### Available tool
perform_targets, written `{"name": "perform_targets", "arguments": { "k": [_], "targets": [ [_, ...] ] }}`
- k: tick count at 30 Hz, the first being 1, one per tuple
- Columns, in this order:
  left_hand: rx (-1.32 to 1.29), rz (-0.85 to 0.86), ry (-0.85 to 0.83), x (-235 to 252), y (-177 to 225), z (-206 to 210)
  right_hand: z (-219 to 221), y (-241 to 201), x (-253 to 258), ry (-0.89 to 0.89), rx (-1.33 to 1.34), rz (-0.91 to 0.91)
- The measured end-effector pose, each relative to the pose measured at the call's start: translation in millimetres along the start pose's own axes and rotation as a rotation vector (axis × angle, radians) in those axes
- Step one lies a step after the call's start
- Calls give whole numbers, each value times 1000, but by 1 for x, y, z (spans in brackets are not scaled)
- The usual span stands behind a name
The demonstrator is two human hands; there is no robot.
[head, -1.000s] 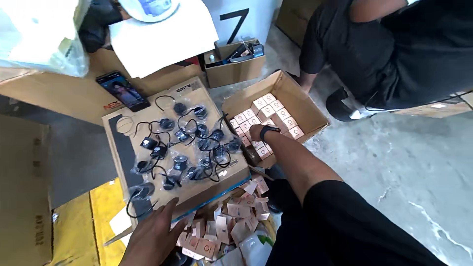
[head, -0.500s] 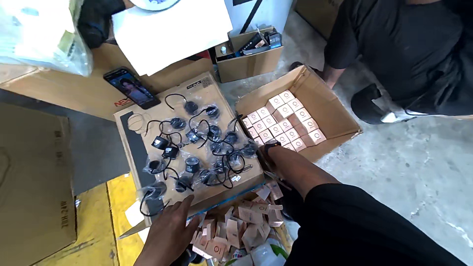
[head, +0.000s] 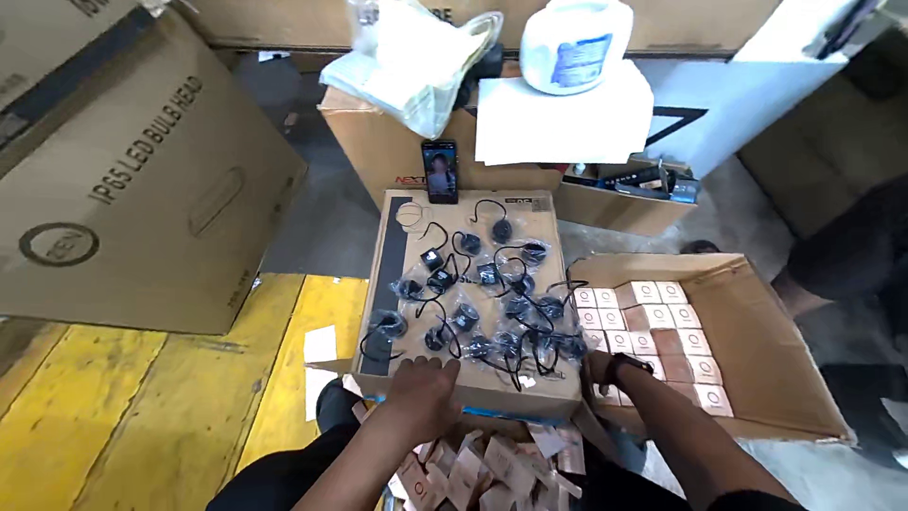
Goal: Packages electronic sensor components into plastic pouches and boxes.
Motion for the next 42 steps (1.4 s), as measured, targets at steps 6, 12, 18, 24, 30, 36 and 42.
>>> {"name": "perform_targets", "arguments": {
  "k": [6, 12, 18, 24, 30, 36, 42],
  "targets": [
    [-26, 39, 24, -7, 10, -9, -68, 22, -54, 236, 329, 115],
    [-139, 112, 251, -15, 15, -19, -129, -54, -228, 986, 649, -399],
    [-906, 288, 381, -11, 21, -19, -39, -133, -274, 921, 1433, -1014],
    [-1369, 433, 420, -19, 28, -21, -7, -169, -245, 708, 1484, -886],
    [-1528, 446, 549, -17, 13, -20, -11, -171, -240, 692, 1550, -817],
    [-1368, 407, 671, -21, 25, -24, -12, -172, -235, 688, 1574, -782],
    [-1219, 351, 808, -16, 17, -22, -12, -179, -236, 720, 1364, -834]
  ]
}}
Point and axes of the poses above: each hand's wrist, its own x-axis towards the middle knuckle, its own z-axis out of the palm, y = z × x, the point moved 3 cm from there along x, towards the middle knuckle, and after that the axes turned 1 degree about x, right-handed, at the moved point
